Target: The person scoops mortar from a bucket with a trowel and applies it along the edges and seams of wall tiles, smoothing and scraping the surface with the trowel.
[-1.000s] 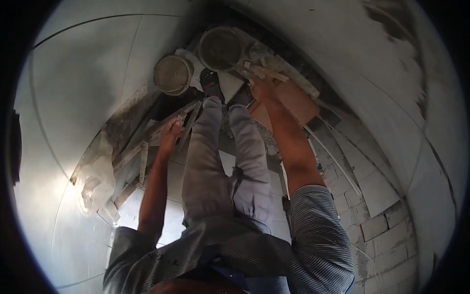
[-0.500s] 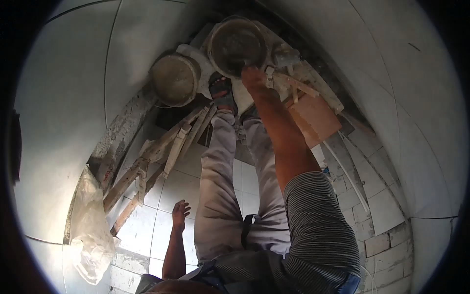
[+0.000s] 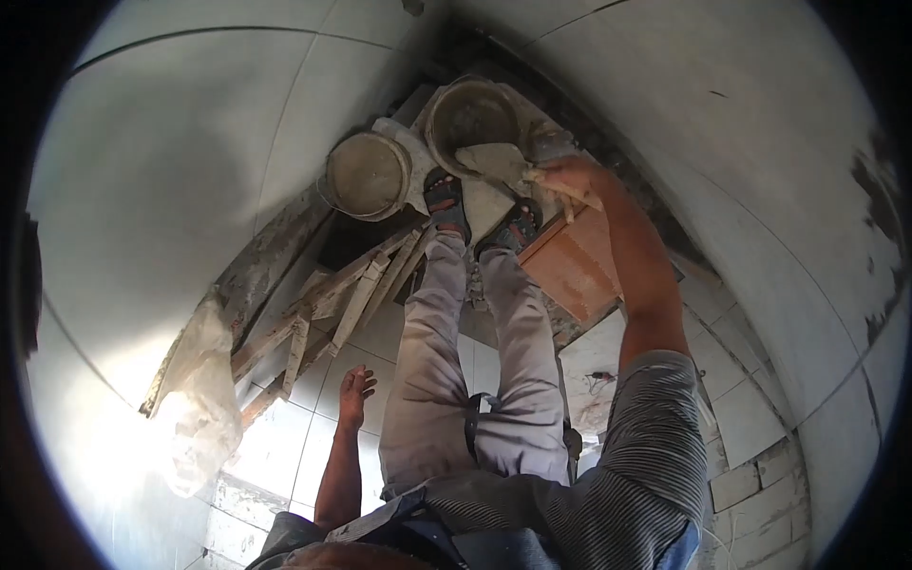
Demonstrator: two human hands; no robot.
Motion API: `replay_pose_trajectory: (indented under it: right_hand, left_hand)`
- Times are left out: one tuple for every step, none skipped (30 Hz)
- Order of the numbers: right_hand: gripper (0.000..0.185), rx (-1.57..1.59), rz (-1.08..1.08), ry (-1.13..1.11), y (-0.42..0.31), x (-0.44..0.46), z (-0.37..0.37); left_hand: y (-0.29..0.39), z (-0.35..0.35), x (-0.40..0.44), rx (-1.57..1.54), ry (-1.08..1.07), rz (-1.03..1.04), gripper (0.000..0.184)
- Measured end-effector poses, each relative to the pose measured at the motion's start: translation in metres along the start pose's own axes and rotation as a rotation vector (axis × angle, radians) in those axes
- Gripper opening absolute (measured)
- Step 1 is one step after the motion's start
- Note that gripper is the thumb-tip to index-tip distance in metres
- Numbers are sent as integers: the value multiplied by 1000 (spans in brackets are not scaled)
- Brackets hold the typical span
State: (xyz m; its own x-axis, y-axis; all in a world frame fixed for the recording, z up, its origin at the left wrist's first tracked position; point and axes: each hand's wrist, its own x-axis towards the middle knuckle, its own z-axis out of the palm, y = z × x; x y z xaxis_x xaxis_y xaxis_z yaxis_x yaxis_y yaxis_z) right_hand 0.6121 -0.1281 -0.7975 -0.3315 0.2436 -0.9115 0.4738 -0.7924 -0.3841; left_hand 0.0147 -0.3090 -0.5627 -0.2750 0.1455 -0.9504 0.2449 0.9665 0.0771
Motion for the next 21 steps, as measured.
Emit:
replay_pose_trajectory:
  right_hand:
    - [61, 153, 18, -48, -11, -40, 4]
    - [61, 147, 72, -28, -36, -81, 12]
    - [62, 140, 122, -1, -58, -120, 22]
    - [62, 326, -34, -28, -28, -136, 30]
    - [62, 499, -202, -61, 0, -149, 35]
    - [59, 555, -257, -3, -6, -182, 46]
    - [55, 612, -314, 55, -12, -217, 59]
    - [55, 655, -299, 49, -21, -256, 68]
    - [55, 699, -283, 39, -32, -294, 77]
    - [55, 678, -319, 66, -50, -336, 87]
    - [55, 748, -419, 63, -72, -384, 97]
    - [55, 824, -518, 55, -87, -426, 110]
    - [54, 831, -587, 101, -93, -459, 120]
    - [54, 821, -622, 149, -103, -492, 130]
    - [54, 838, -721, 213, -114, -525, 140]
    - [54, 858, -816, 277, -123, -557, 153]
    - [60, 768, -836, 419, -141, -568, 163]
    - [60, 755, -865, 465, -144, -593, 171]
    - [61, 691, -927, 622, -152, -607, 176]
    - [62, 622, -985, 771, -159, -618, 179]
    - [64, 571, -1038, 885, -166, -628, 177]
  left_hand:
    - [3, -2, -6, -1, -8, 17, 50]
    - [8, -3, -10, 9, 1, 27, 49]
    - [14, -2, -13, 17, 8, 46, 48]
    - [19, -1, -15, 5, -6, 87, 48]
    - [23, -1, -18, 28, -10, 116, 48]
    - [32, -2, -21, 55, -10, 145, 47]
    - [45, -1, -25, 42, -19, 194, 47]
    - [60, 4, -30, 64, -24, 243, 45]
    - [73, 5, -39, 87, -25, 288, 43]
    - [89, 6, -44, 73, -34, 334, 43]
    - [109, 11, -47, 30, -99, 417, 40]
    - [130, 16, -58, -4, -167, 494, 37]
    - [161, 23, -88, 10, -136, 601, 35]
    - [199, 34, -124, 23, -115, 715, 33]
    - [230, 39, -143, 37, -131, 830, 33]
    - [259, 38, -160, 52, -149, 940, 33]
    - [295, 33, -173, 46, -151, 1064, 33]
    - [325, 30, -218, 31, -137, 1197, 32]
    - [355, 21, -256, 78, -78, 1312, 30]
    - [384, 5, -282, 101, -61, 1437, 30]
    - [416, -16, -297, 169, 9, 1620, 30]
